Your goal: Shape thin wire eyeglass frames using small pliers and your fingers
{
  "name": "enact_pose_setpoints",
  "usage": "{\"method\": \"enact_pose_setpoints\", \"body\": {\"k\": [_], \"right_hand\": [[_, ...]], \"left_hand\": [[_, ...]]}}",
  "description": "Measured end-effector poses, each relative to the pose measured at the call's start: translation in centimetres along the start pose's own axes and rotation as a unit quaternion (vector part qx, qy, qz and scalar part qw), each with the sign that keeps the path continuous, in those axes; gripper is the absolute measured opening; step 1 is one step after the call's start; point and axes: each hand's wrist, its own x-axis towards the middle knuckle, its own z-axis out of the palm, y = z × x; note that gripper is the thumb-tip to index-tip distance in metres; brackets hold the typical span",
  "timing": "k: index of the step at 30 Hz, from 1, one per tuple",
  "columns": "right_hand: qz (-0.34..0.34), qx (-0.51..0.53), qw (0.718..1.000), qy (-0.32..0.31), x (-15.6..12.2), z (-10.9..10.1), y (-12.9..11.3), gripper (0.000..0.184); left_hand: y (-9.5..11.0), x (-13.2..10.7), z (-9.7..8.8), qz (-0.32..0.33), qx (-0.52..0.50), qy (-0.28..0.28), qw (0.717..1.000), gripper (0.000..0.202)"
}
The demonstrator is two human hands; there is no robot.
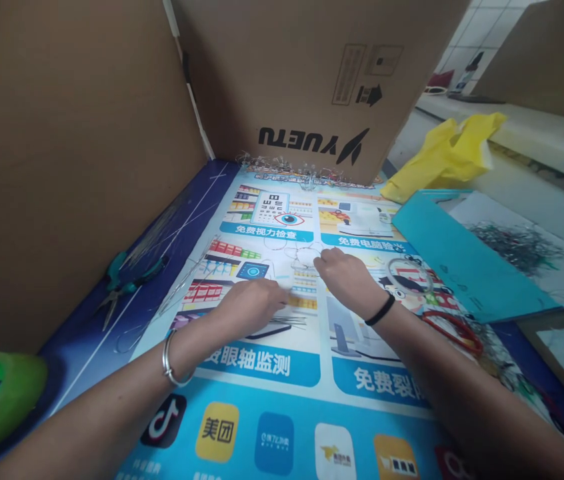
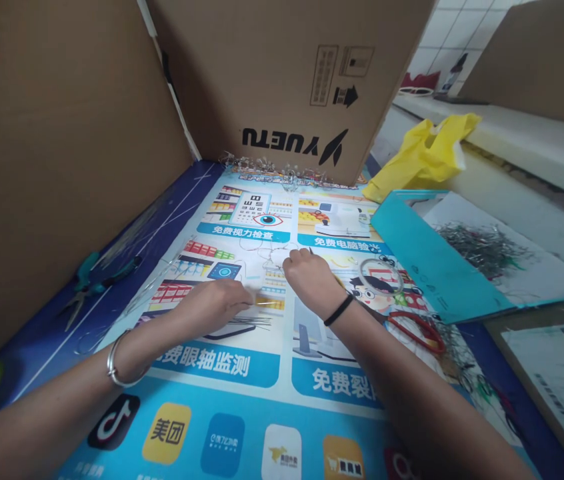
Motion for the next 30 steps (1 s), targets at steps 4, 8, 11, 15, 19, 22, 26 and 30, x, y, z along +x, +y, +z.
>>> {"method": "enact_pose_setpoints", "body": {"k": [4,8,11,15,19,22,26,30], "right_hand": [[-0.029,-0.014,0.999,-0.014,0.8,0.4,0.1,0.013],[-0.077,-0.031,0.996,-0.033,1.9,0.0,0.2,0.013],[-0.109,-0.033,0.993,-0.044,2.8,-0.4,0.5,0.015],[-0.119,-0.013,0.991,-0.067,4.0,-0.3,1.3,0.020],[-0.083,0.006,0.993,-0.082,5.2,0.7,2.5,0.022],[-0.045,0.011,0.996,-0.083,6.4,1.3,3.2,0.025],[-0.007,0.020,0.997,-0.079,8.5,1.5,3.7,0.030],[0.024,0.029,0.997,-0.074,10.3,1.1,3.7,0.030]], "left_hand": [[-0.3,0.0,0.5,0.002,-0.021,0.012,1.000,0.027],[-0.4,0.1,0.6,0.004,-0.037,0.014,0.999,0.027],[-0.4,0.2,0.6,-0.001,-0.041,0.016,0.999,0.027],[-0.4,0.2,0.6,0.005,-0.039,0.011,0.999,0.026],[-0.5,0.3,0.8,0.006,-0.039,0.013,0.999,0.026],[-0.4,0.3,1.0,0.004,-0.037,0.018,0.999,0.025],[-0.3,0.3,1.0,0.004,-0.030,0.020,0.999,0.023],[-0.3,0.3,1.0,0.002,-0.027,0.022,0.999,0.024]]}}
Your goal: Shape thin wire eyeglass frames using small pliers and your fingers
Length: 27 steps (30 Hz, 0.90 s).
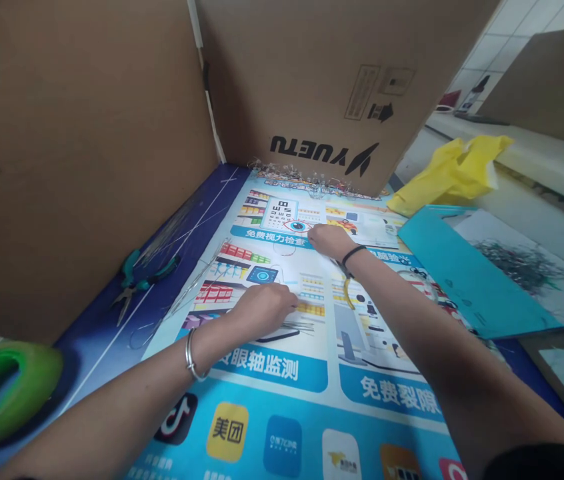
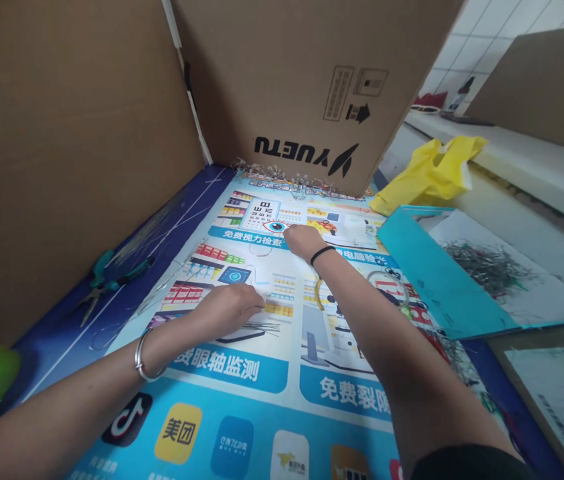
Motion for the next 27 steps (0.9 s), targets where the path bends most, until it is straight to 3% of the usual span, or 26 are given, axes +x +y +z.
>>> {"method": "enact_pose_setpoints", "body": {"k": [5,8,11,14,27], "right_hand": [[0.023,0.007,0.999,0.032,-2.0,-1.6,-1.9,0.030],[-0.019,0.020,0.999,0.042,-5.9,-2.4,-4.6,0.026],[-0.107,0.061,0.992,0.036,-9.7,-2.4,-7.2,0.018],[-0.103,0.080,0.990,0.047,-11.9,-1.7,-8.6,0.018],[-0.091,0.091,0.987,0.095,-12.5,0.1,-9.0,0.012]], "left_hand": [[-0.2,0.0,0.2,-0.008,0.002,0.019,1.000,0.024],[-0.3,0.0,0.2,-0.026,0.041,0.030,0.998,0.021],[-0.4,-0.1,0.0,-0.037,0.069,0.044,0.996,0.017],[-0.3,-0.2,0.0,-0.020,0.074,0.050,0.996,0.012],[0.3,-0.2,-0.3,0.025,0.117,0.052,0.991,0.011]]}}
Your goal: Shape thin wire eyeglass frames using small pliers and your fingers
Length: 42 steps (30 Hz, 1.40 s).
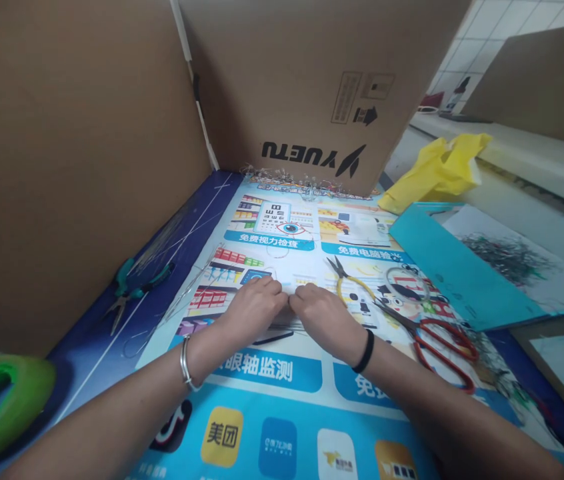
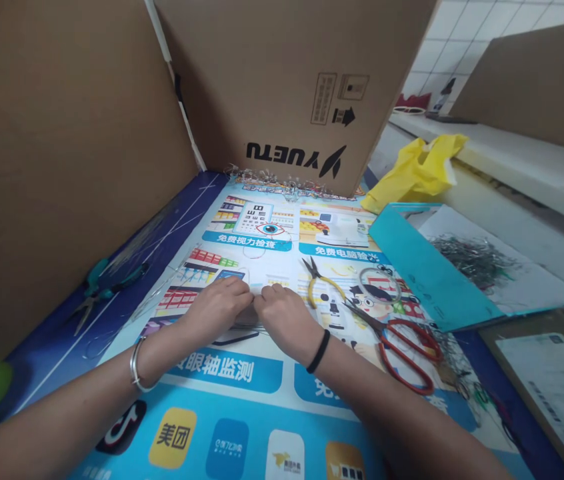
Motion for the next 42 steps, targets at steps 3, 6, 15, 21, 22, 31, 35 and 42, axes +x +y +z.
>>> {"method": "enact_pose_setpoints", "body": {"k": [3,6,15,21,22,31,35,42], "right_hand": [[-0.001,0.010,1.000,0.005,-0.1,0.2,-0.1,0.013],[0.007,0.028,1.000,-0.004,-0.1,0.0,0.2,0.016],[0.127,-0.018,0.992,0.012,5.0,-0.3,7.1,0.028],[0.116,-0.012,0.993,0.004,5.3,-0.9,5.5,0.031],[0.091,0.001,0.996,-0.006,4.6,-1.1,4.5,0.028],[0.028,0.051,0.998,-0.006,0.5,-0.8,0.1,0.016],[0.040,0.046,0.998,0.007,0.5,-0.5,0.1,0.014],[0.047,0.039,0.998,0.026,0.5,-0.1,-0.1,0.012]], "left_hand": [[0.1,0.0,-0.2,0.008,-0.006,-0.009,1.000,0.012],[0.1,-0.1,-0.1,-0.002,-0.017,-0.021,1.000,0.010],[-0.3,-0.2,0.6,-0.021,-0.047,0.020,0.998,0.023],[-0.6,-0.1,0.5,-0.034,-0.019,0.014,0.999,0.016],[-0.6,-0.1,0.5,-0.035,-0.012,0.011,0.999,0.015],[0.0,-0.2,-0.1,-0.024,0.008,-0.002,1.000,0.008],[0.2,-0.1,0.0,-0.011,0.029,0.009,0.999,0.008],[0.4,-0.2,0.6,0.005,0.040,0.013,0.999,0.007]]}}
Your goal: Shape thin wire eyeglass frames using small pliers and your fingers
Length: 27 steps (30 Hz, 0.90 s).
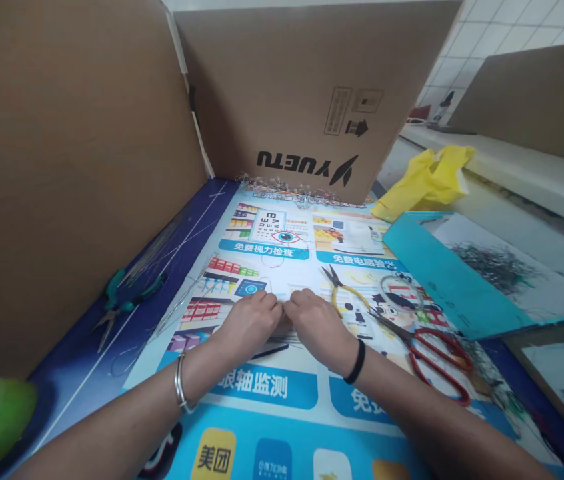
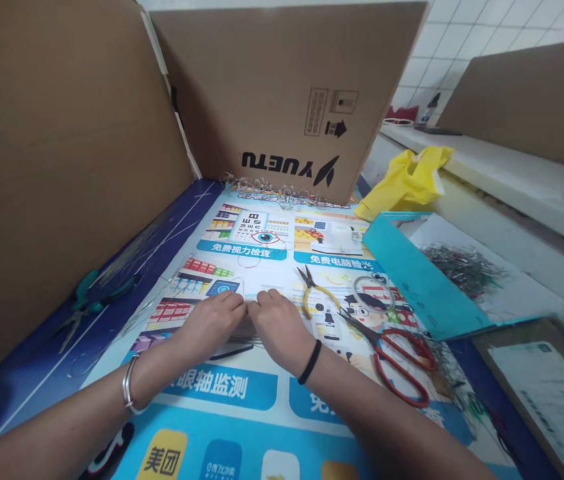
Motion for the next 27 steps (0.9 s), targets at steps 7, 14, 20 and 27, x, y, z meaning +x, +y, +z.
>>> {"method": "enact_pose_setpoints", "body": {"k": [7,14,20,27], "right_hand": [[-0.001,0.008,1.000,0.006,-0.1,0.3,0.3,0.010],[-0.002,0.008,1.000,0.006,-0.2,0.6,0.1,0.010],[0.005,0.022,1.000,0.016,-0.1,1.0,0.1,0.011],[0.015,0.054,0.998,0.038,0.1,1.6,0.3,0.012]], "left_hand": [[0.2,0.1,-0.3,-0.009,-0.011,-0.040,0.999,0.008],[0.6,0.3,-1.3,-0.039,-0.007,-0.080,0.996,0.011],[1.0,0.3,-1.6,-0.061,0.005,-0.089,0.994,0.013],[0.8,0.4,-1.7,-0.074,0.006,-0.090,0.993,0.015]]}}
